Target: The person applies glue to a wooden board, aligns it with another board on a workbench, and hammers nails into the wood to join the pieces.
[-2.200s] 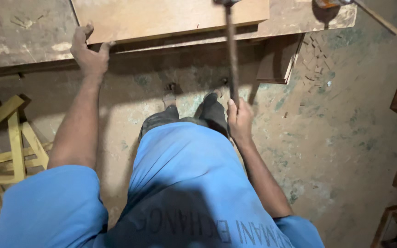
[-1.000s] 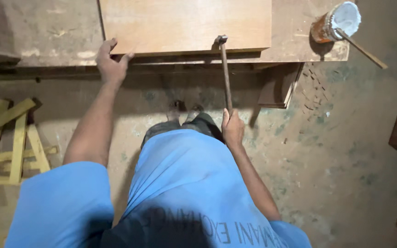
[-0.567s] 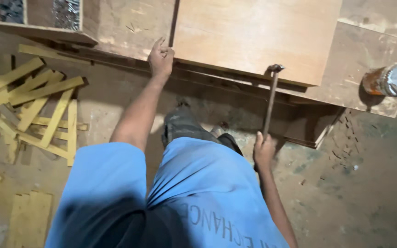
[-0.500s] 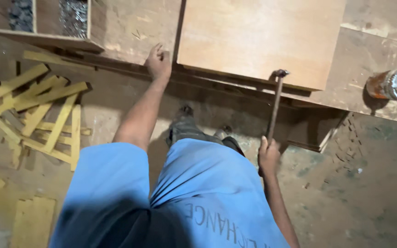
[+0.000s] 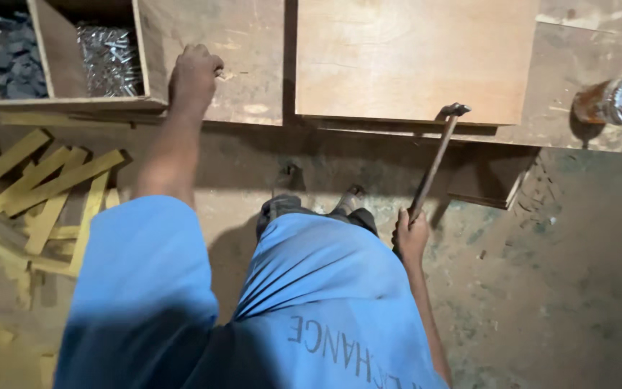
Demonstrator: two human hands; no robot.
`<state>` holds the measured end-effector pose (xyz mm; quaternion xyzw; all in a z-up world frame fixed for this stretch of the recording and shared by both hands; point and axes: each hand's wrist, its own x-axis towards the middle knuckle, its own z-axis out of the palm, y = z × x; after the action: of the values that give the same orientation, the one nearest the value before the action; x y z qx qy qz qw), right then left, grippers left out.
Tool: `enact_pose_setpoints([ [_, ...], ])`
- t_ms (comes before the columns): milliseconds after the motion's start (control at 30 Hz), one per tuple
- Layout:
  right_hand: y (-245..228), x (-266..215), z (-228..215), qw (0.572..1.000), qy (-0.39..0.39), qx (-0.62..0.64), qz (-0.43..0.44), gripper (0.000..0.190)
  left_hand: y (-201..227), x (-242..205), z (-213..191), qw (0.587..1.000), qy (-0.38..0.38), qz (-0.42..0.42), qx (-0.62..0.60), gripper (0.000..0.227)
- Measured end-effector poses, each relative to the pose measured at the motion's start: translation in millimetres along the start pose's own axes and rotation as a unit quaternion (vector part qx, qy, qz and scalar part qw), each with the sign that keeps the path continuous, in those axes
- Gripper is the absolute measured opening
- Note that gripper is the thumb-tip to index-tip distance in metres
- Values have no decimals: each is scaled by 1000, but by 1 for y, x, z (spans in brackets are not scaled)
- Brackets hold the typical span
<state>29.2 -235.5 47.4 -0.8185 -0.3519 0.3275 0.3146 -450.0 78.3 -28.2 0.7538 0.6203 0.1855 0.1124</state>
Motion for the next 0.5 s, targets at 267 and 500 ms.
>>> enact_pose_setpoints([
  [267, 4, -8, 0, 998, -2, 35, 42, 20, 9, 16, -9, 976, -48, 163, 140, 19],
  [500, 16, -15, -14, 993, -26, 104, 42, 25, 129, -21, 29, 955, 130, -50, -262, 14],
])
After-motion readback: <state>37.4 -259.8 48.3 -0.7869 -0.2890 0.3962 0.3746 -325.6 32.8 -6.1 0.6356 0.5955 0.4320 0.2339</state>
